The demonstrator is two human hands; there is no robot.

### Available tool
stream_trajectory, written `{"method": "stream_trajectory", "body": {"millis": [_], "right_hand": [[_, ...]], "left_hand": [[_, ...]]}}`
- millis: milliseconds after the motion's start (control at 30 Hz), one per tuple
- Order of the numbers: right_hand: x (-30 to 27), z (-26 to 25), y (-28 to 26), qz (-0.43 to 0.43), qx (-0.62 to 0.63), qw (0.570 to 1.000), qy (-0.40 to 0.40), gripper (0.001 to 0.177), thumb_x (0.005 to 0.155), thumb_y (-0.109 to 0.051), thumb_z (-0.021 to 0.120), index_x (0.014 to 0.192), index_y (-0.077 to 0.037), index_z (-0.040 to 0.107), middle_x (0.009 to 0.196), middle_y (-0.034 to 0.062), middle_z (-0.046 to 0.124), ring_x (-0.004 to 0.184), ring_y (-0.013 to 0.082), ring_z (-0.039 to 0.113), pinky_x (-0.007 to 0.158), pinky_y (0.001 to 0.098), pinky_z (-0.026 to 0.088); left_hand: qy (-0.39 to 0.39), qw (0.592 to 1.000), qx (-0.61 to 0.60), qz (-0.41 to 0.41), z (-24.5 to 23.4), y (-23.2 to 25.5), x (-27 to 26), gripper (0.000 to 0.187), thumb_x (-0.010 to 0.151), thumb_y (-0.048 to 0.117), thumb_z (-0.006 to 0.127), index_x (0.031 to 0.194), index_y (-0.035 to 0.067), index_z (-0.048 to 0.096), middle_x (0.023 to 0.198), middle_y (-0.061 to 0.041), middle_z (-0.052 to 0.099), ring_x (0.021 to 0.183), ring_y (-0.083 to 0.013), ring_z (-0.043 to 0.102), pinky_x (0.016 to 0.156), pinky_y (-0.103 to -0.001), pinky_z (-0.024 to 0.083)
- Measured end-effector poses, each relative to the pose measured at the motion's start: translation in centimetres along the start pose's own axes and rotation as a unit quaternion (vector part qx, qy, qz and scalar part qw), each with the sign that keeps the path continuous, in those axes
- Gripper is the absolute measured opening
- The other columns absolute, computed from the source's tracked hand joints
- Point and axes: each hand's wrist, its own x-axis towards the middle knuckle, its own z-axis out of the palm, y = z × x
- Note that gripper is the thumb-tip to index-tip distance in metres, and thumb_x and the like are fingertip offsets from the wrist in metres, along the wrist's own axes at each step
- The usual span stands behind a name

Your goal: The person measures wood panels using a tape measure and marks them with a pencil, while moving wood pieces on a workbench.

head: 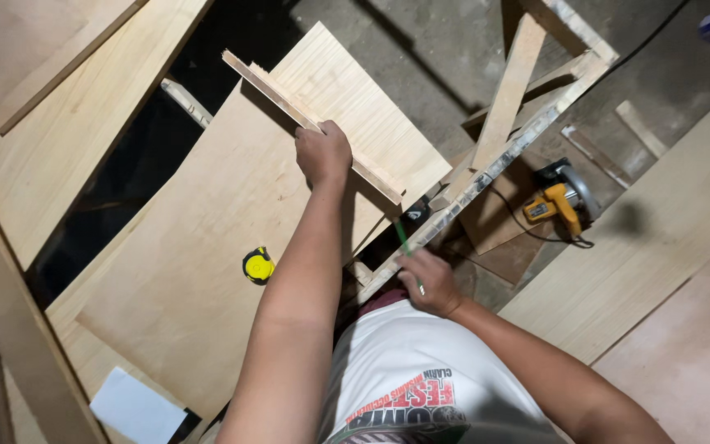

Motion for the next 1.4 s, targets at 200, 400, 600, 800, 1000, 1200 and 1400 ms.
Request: {"method": "stream_trajectory", "body": {"millis": [200, 400, 600, 800, 1000, 1200, 1400], "right_hand": [[4.2, 0.1, -2.0, -0.037, -0.036, 0.997, -0.056, 0.021, 0.109, -0.028, 0.063, 0.119, -0.018, 0.078, 0.091, 0.0060, 0.070, 0.087, 0.0323, 0.076, 0.077, 0.0446, 0.062], [6.1, 1.1, -1.6, -0.020, -0.130, 0.991, -0.013, 0.020, 0.109, -0.032, 0.066, 0.120, -0.021, 0.077, 0.091, 0.0032, 0.070, 0.091, 0.0266, 0.077, 0.081, 0.0378, 0.063], [3.6, -2.5, -6.9, 0.093, -0.150, 0.982, -0.071, 0.028, 0.111, -0.035, 0.059, 0.112, -0.018, 0.081, 0.085, 0.0087, 0.076, 0.087, 0.0336, 0.079, 0.077, 0.0450, 0.064], [2.5, -7.2, -9.1, 0.242, 0.015, 0.957, -0.159, 0.030, 0.110, -0.034, 0.060, 0.133, -0.026, 0.078, 0.114, 0.0131, 0.084, 0.112, 0.0370, 0.078, 0.094, 0.0492, 0.064], [3.4, -8.5, -9.1, 0.289, 0.030, 0.924, -0.248, 0.037, 0.110, -0.036, 0.063, 0.136, -0.014, 0.077, 0.118, 0.0179, 0.083, 0.116, 0.0419, 0.077, 0.104, 0.0503, 0.060], [6.9, -5.8, -10.1, 0.198, 0.010, 0.960, -0.196, 0.028, 0.111, -0.040, 0.063, 0.108, -0.022, 0.084, 0.087, 0.0097, 0.073, 0.092, 0.0313, 0.075, 0.085, 0.0429, 0.060], [10.7, -4.1, -15.3, 0.062, 0.001, 0.946, -0.317, 0.031, 0.116, -0.032, 0.053, 0.131, -0.015, 0.073, 0.112, 0.0177, 0.070, 0.112, 0.0433, 0.069, 0.092, 0.0528, 0.058]], "left_hand": [[0.016, 1.000, -0.004, 0.015, 0.3, -0.2, -0.1, 0.053, 0.097, 0.036, 0.050, 0.125, -0.009, 0.059, 0.118, -0.031, 0.070, 0.113, -0.0547, 0.074, 0.101, -0.062, 0.059], [0.006, 0.999, -0.019, 0.026, 0.8, -0.7, 0.3, 0.053, 0.098, 0.034, 0.050, 0.127, -0.010, 0.059, 0.120, -0.029, 0.068, 0.113, -0.0538, 0.074, 0.100, -0.061, 0.061], [0.008, 0.999, -0.023, 0.031, -1.0, 0.6, -1.2, 0.053, 0.097, 0.031, 0.051, 0.127, -0.012, 0.058, 0.122, -0.031, 0.068, 0.114, -0.0563, 0.073, 0.103, -0.063, 0.059], [-0.012, 0.997, -0.070, 0.030, -1.6, -1.9, 0.3, 0.053, 0.097, 0.029, 0.053, 0.127, -0.014, 0.058, 0.123, -0.035, 0.067, 0.119, -0.0593, 0.069, 0.105, -0.066, 0.056], [-0.124, 0.933, -0.323, -0.097, -11.9, -8.8, -1.7, 0.070, 0.102, 0.033, 0.056, 0.154, -0.014, 0.053, 0.148, -0.038, 0.060, 0.144, -0.0545, 0.057, 0.117, -0.068, 0.047], [0.018, 0.861, -0.486, -0.148, -20.1, -17.9, -3.4, 0.034, 0.099, 0.026, 0.072, 0.115, -0.003, 0.077, 0.095, -0.014, 0.073, 0.079, -0.0235, 0.075, 0.071, -0.038, 0.063], [0.036, 0.898, -0.419, -0.129, -24.1, -29.8, -2.0, 0.040, 0.117, 0.029, 0.065, 0.146, 0.002, 0.061, 0.118, -0.020, 0.076, 0.098, -0.0275, 0.080, 0.083, -0.045, 0.070]]}}
